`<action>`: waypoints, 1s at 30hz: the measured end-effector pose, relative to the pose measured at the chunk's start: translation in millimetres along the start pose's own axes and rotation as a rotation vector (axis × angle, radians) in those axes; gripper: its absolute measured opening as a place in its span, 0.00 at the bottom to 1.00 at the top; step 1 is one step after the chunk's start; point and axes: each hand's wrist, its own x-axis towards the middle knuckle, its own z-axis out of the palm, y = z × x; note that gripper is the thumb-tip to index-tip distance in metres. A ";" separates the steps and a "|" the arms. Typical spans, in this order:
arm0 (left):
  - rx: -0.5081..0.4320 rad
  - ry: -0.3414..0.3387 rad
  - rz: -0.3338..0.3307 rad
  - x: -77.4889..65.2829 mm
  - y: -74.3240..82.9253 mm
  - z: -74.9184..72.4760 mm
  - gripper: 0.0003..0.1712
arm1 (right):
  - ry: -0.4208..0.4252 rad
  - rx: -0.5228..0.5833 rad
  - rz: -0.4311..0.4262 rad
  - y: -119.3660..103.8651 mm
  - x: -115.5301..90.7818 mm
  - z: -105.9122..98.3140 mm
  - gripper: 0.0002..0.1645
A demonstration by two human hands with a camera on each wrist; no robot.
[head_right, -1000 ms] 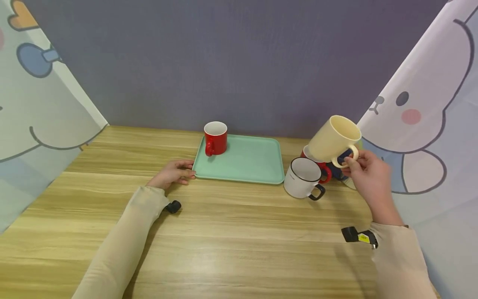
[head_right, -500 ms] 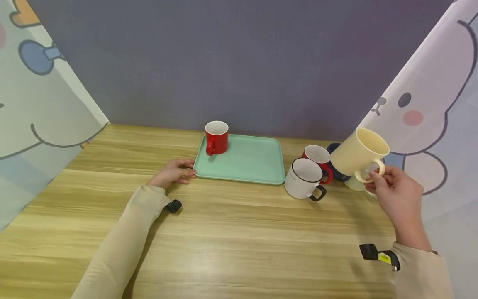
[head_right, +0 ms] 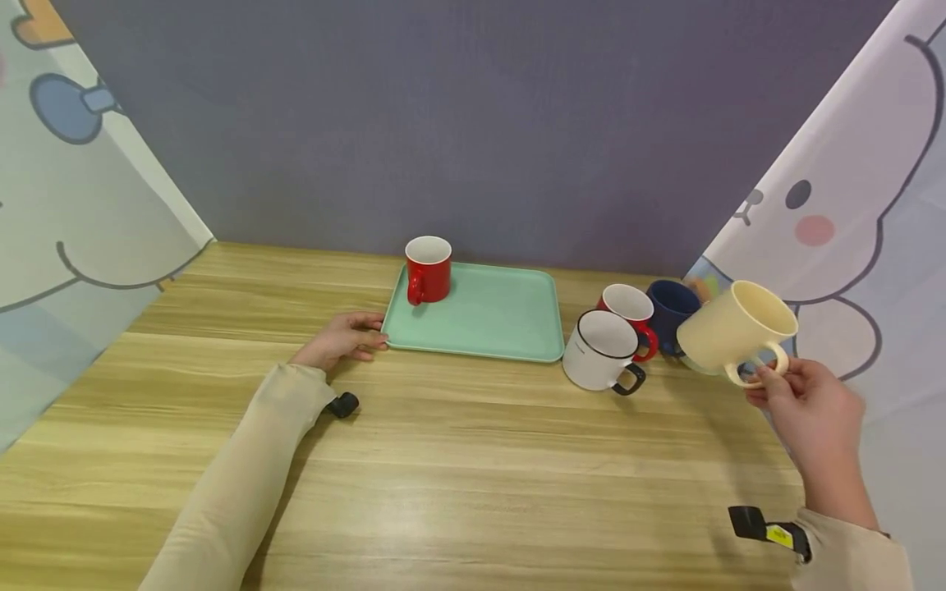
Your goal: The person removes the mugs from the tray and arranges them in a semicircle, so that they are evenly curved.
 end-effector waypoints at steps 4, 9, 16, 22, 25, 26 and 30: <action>0.005 -0.003 0.001 1.3 -0.9 -0.3 0.35 | -0.008 -0.007 0.020 14.0 -6.6 -0.4 0.20; 0.014 -0.005 -0.001 1.6 -0.7 0.0 0.35 | -0.006 -0.029 0.045 30.9 -12.8 -2.0 0.21; 0.007 -0.004 0.005 1.7 -1.4 -1.5 0.35 | -0.039 -0.032 0.048 54.3 -12.2 -3.0 0.20; 0.011 0.002 0.011 -0.5 -2.0 -1.1 0.35 | -0.088 -0.045 0.015 73.9 -12.6 -3.8 0.23; 0.011 0.001 0.015 -1.1 -1.9 0.0 0.34 | -0.110 -0.029 -0.020 83.7 -13.6 -3.9 0.24; 0.014 -0.001 0.019 -0.9 -2.0 0.0 0.35 | -0.117 -0.001 -0.030 86.8 -13.4 -3.8 0.23; 0.008 0.004 0.014 0.0 -1.8 0.2 0.35 | -0.134 0.072 -0.053 98.1 -13.0 -3.0 0.22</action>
